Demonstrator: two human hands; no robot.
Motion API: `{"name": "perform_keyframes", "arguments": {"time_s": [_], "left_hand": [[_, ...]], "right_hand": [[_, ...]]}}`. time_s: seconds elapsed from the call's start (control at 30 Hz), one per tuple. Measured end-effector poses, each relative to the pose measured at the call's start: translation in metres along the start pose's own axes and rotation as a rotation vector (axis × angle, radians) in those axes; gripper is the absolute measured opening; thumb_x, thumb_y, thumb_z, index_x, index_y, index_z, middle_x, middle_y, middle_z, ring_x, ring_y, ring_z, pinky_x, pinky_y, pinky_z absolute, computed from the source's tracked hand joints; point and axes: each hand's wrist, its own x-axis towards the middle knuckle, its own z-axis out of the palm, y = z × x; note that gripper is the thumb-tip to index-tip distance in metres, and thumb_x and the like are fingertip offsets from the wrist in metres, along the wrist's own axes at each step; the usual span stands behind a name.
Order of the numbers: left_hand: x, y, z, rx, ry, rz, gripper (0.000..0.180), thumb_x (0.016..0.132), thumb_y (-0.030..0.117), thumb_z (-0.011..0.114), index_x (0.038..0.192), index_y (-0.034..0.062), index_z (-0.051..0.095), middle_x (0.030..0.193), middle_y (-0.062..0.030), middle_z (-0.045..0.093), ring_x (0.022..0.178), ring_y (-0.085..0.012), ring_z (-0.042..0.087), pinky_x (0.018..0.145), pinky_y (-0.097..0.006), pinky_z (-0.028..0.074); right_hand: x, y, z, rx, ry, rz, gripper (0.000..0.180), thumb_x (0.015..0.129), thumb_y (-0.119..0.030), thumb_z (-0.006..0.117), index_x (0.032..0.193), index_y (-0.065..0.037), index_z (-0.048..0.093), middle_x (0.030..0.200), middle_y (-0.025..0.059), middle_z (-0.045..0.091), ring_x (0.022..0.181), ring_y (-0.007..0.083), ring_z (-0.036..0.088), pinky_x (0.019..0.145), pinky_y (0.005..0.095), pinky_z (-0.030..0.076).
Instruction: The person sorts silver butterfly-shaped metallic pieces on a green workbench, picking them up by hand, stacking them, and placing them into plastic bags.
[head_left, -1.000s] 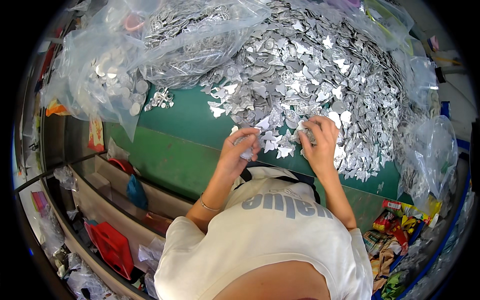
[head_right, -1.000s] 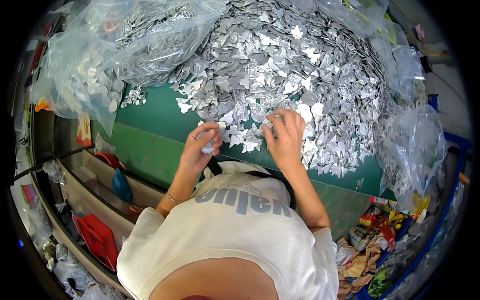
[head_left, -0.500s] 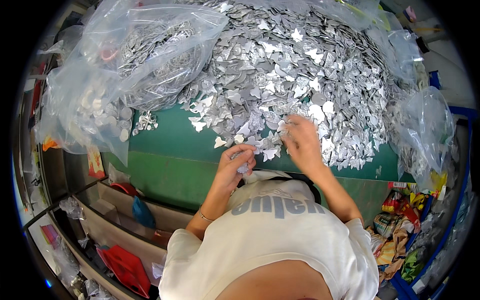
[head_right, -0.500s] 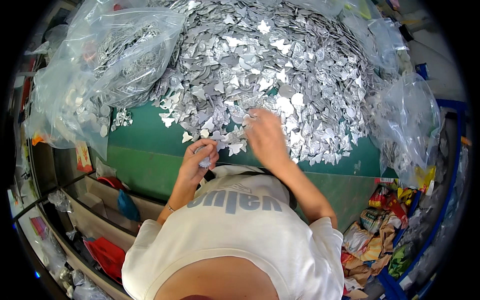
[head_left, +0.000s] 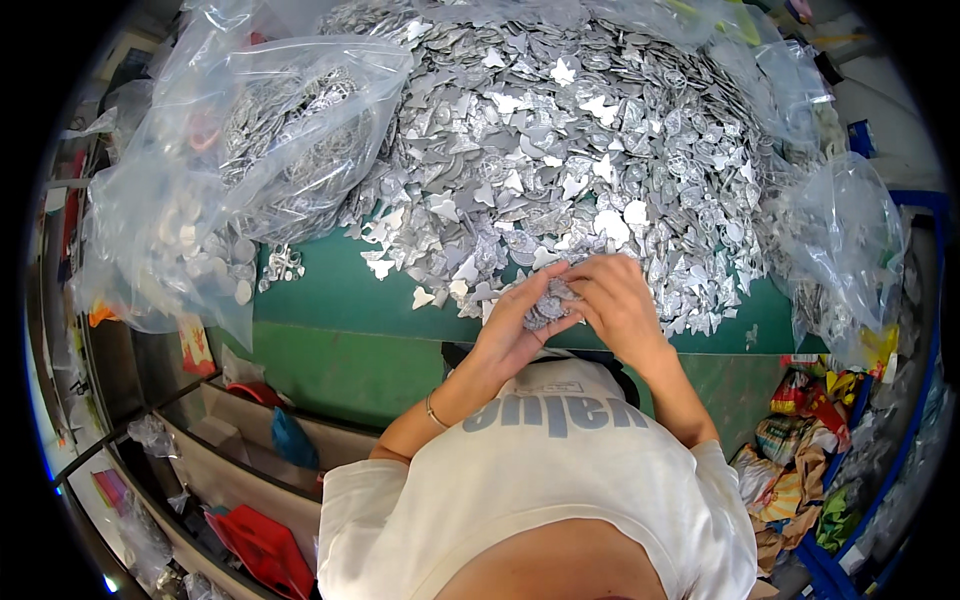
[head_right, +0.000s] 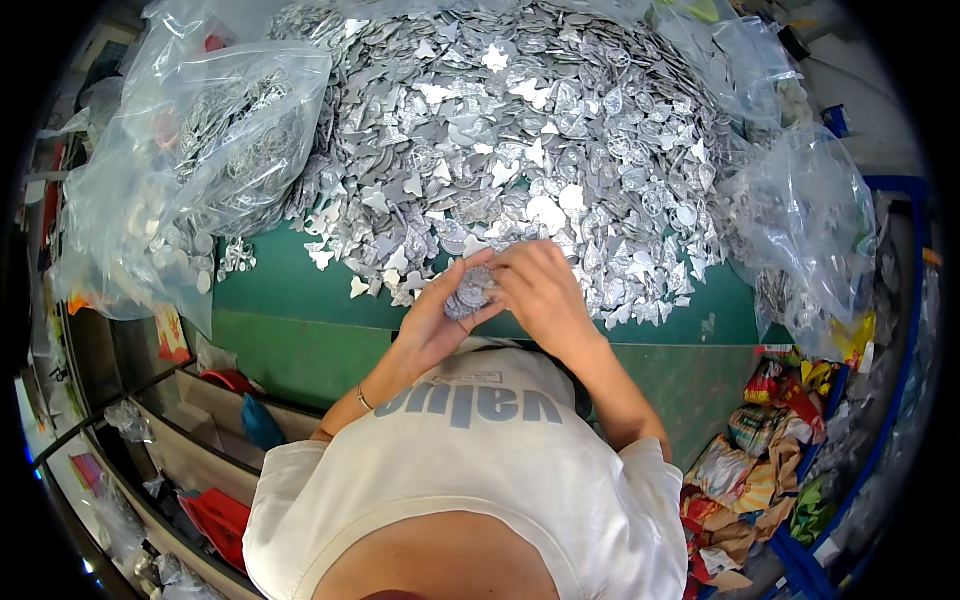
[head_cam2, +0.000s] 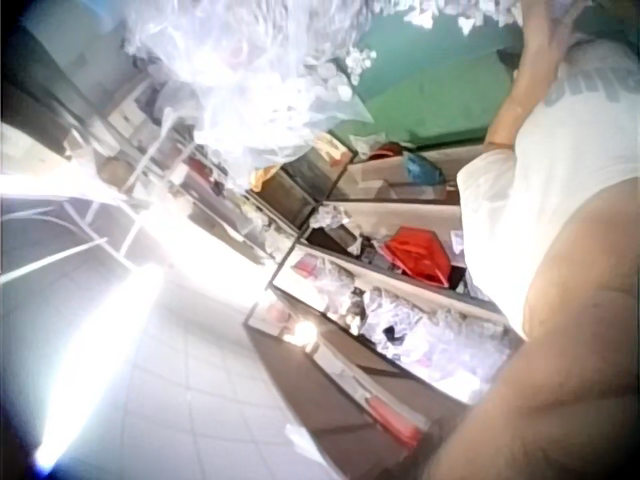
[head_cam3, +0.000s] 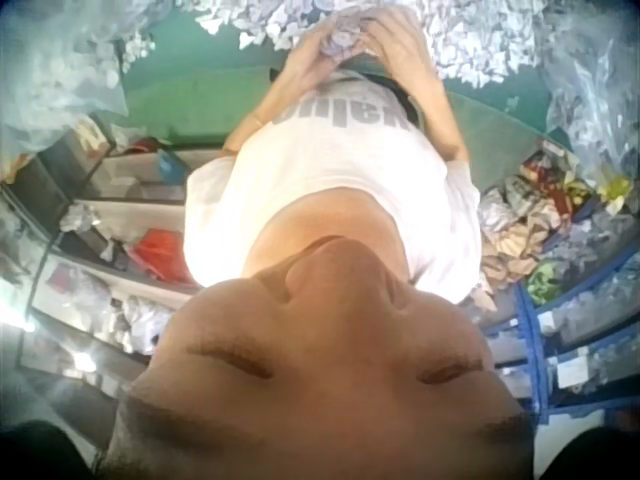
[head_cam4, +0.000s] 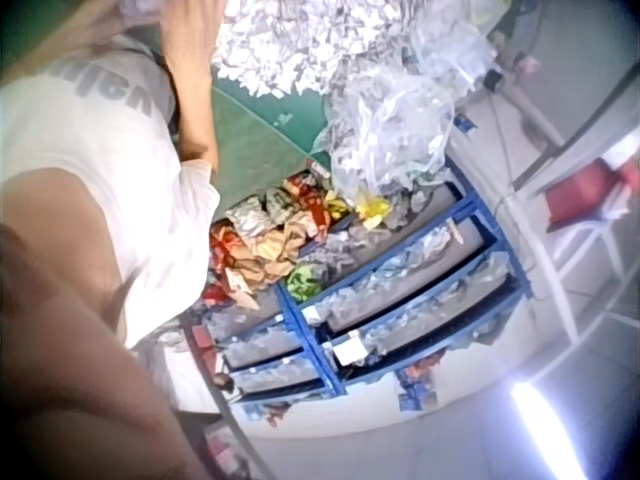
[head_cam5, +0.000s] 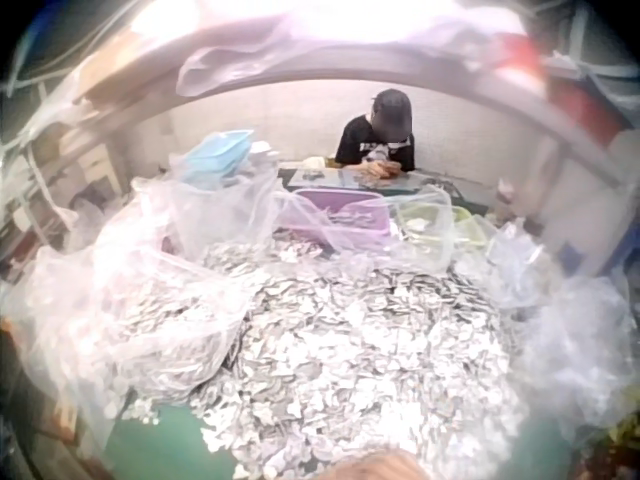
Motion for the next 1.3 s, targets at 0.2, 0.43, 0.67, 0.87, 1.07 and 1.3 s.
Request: {"name": "perform_keyframes", "arguments": {"time_s": [0.2,0.43,0.67,0.87,1.07,1.3], "left_hand": [[0.001,-0.004,-0.008,0.136,-0.087,0.001,0.036,0.088,0.009,0.051,0.123,0.0009,0.047,0.123,-0.0146,0.052,0.114,-0.0279,0.052,0.097,-0.040,0.043],[0.000,0.000,-0.005,-0.042,-0.099,-0.044,0.036,0.090,0.018,0.051,0.122,0.0020,0.047,0.122,-0.0151,0.052,0.114,-0.0295,0.051,0.095,-0.041,0.044],[0.005,-0.007,-0.002,0.049,-0.085,0.006,0.041,0.091,0.021,0.051,0.127,0.0036,0.044,0.115,-0.0110,0.054,0.109,-0.0261,0.054,0.094,-0.041,0.045],[0.007,-0.010,-0.004,0.031,-0.027,-0.007,0.039,0.089,0.017,0.055,0.124,0.0041,0.045,0.111,-0.0102,0.055,0.102,-0.0243,0.056,0.092,-0.040,0.047],[0.005,-0.009,-0.006,0.108,-0.070,-0.041,0.033,0.086,0.011,0.058,0.117,0.0039,0.050,0.106,-0.0090,0.056,0.100,-0.0249,0.057,0.089,-0.038,0.049],[0.008,-0.011,-0.011,0.063,-0.087,-0.072,0.029,0.089,0.019,0.056,0.114,0.0040,0.053,0.105,-0.0094,0.057,0.102,-0.0253,0.057,0.088,-0.039,0.049]], "right_hand": [[0.002,0.045,-0.010,-0.292,0.093,0.234,0.023,0.071,-0.015,0.069,0.086,-0.001,0.062,0.092,0.0088,0.057,0.086,0.0269,0.051,0.078,0.0385,0.036],[0.010,0.046,0.014,-0.395,0.135,0.385,0.020,0.070,-0.013,0.071,0.084,-0.003,0.060,0.087,0.0080,0.057,0.087,0.0271,0.048,0.076,0.0384,0.033],[-0.005,0.018,0.006,-0.036,0.322,0.233,0.009,0.073,0.000,0.065,0.079,-0.004,0.060,0.084,0.0064,0.063,0.081,0.0235,0.055,0.072,0.0336,0.037],[-0.010,0.013,-0.011,0.105,0.072,0.085,0.011,0.073,-0.006,0.066,0.084,-0.003,0.064,0.095,0.0076,0.062,0.091,0.0259,0.055,0.082,0.0374,0.039],[0.010,0.075,-0.008,-0.597,0.189,0.329,0.022,0.073,-0.010,0.067,0.092,-0.001,0.062,0.106,0.0114,0.057,0.107,0.0327,0.046,0.091,0.0439,0.030],[0.001,0.057,-0.013,-0.318,0.196,0.253,0.019,0.068,-0.005,0.069,0.086,-0.004,0.062,0.095,0.0084,0.059,0.098,0.0275,0.051,0.088,0.0433,0.032]]}}
